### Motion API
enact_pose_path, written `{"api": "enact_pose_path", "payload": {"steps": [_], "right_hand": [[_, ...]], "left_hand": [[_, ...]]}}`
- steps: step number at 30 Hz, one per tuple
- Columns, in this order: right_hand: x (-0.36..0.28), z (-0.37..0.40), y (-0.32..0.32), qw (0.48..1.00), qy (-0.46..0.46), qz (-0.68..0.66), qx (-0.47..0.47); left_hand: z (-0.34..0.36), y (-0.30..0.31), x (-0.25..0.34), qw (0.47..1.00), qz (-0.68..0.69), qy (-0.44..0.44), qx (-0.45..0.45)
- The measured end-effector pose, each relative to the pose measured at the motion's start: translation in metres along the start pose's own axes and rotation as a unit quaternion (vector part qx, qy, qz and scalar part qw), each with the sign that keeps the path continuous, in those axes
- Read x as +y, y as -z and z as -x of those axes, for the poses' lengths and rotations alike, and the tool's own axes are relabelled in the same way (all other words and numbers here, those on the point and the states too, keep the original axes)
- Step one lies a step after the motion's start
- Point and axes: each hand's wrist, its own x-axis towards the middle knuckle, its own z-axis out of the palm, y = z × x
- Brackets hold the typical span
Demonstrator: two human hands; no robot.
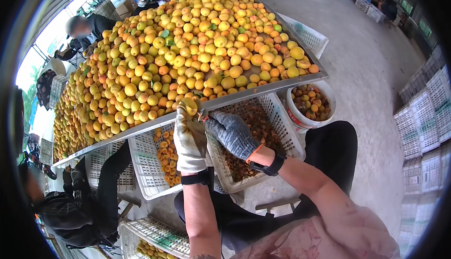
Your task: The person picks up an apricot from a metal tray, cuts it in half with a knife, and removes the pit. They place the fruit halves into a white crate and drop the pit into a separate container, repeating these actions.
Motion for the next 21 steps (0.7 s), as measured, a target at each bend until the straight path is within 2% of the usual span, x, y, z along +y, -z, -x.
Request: {"api": "enact_pose_path", "payload": {"steps": [2,4,5,6,8,9,11,14,15,16,18,21], "right_hand": [[0.004,-0.002,0.000,1.000,-0.002,-0.025,-0.011],[0.005,0.000,-0.002,1.000,0.014,0.002,-0.012],[0.005,0.001,-0.002,1.000,0.014,0.002,-0.012],[0.004,0.002,-0.001,0.999,0.030,0.020,-0.006],[0.000,0.003,-0.001,0.998,0.044,0.037,0.001],[-0.004,0.002,-0.001,0.999,0.030,0.013,-0.005],[-0.001,0.003,-0.001,1.000,0.014,-0.009,-0.010],[0.007,-0.002,-0.002,0.996,-0.031,-0.077,-0.028],[0.007,-0.002,0.000,0.993,-0.061,-0.093,-0.031],[0.007,-0.002,0.001,0.989,-0.091,-0.110,-0.034],[0.007,-0.004,-0.001,0.991,-0.084,-0.094,-0.038],[0.004,-0.003,-0.007,0.995,-0.057,-0.083,-0.027]], "left_hand": [[-0.002,-0.006,0.001,0.999,-0.021,-0.027,0.010],[-0.005,0.004,-0.002,0.998,-0.034,-0.026,-0.042],[-0.004,0.007,-0.003,0.999,-0.046,0.011,0.007],[-0.005,0.012,-0.005,0.999,-0.045,0.010,0.007],[-0.006,0.028,-0.013,0.995,0.054,0.058,0.062],[-0.007,0.027,-0.013,0.995,0.054,0.059,0.061],[-0.006,0.024,-0.014,0.998,0.037,0.033,-0.028],[0.002,0.012,-0.003,0.998,-0.043,0.045,-0.003],[0.003,0.008,-0.004,0.997,-0.054,0.027,0.051],[0.002,0.008,-0.004,0.997,-0.054,0.026,0.051],[0.000,0.008,-0.005,0.996,-0.084,-0.037,-0.005],[0.004,0.007,-0.008,0.999,-0.026,-0.026,-0.027]]}}
